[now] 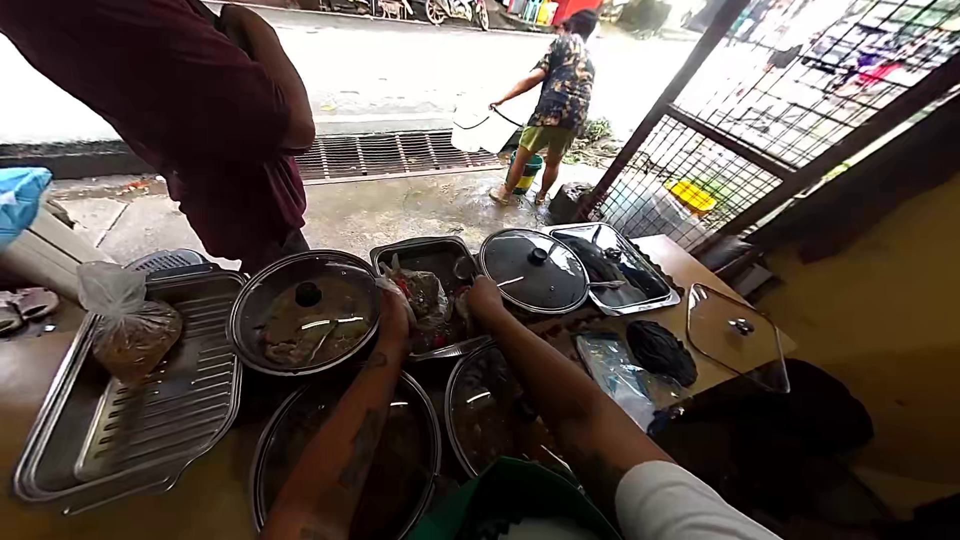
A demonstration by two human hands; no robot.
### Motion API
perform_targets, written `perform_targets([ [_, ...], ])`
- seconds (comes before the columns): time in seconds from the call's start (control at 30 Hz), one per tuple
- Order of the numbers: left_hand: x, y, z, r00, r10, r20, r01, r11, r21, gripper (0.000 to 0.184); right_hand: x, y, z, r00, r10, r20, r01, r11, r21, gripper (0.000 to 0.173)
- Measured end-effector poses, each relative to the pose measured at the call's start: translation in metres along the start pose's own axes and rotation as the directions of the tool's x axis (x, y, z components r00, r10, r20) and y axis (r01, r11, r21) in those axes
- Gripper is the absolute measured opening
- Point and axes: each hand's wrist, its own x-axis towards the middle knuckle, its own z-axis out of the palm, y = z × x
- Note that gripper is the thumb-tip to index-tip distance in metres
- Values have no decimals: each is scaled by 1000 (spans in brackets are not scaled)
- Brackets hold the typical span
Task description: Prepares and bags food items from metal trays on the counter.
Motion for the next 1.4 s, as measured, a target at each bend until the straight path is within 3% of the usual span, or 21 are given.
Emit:
perform_targets([
  [0.27,-7,15,-23,1000,16,-9,-17,1000,-9,70,8,-12,48,989,-102,107,69,959,276,34],
  [0.4,-12,17,-27,999,50,-11,-50,998,-28,69,18,-7,59,979,-103,174,3,869,495,32],
  [0.63,-13,15,-21,998,22,-57,-23,1000,-14,68,-7,-2,7,967,-222,124,95,768,633,30],
  [0.9,-10,7,7,999,-50,-16,49,998,-41,67,-55,7,-63,939,-345,-4,298,806,511,27],
  [1.07,-3,-4,21,998,-54,13,54,999,0,65,-101,12,-72,860,-495,-124,501,865,25,27],
  [1.13,-3,-7,22,999,-45,30,44,999,8,69,-108,20,-67,818,-536,-210,514,844,-152,33],
  [1.2,-9,-4,22,998,-39,40,38,999,36,72,-102,29,-66,829,-493,-265,452,868,-204,34],
  [1.3,-14,1,18,998,-9,63,5,998,57,77,-74,50,-59,922,-356,-150,333,930,-158,29],
  [1.4,-16,4,16,998,19,62,-24,996,87,84,-38,78,-37,958,-279,71,283,956,-71,27],
])
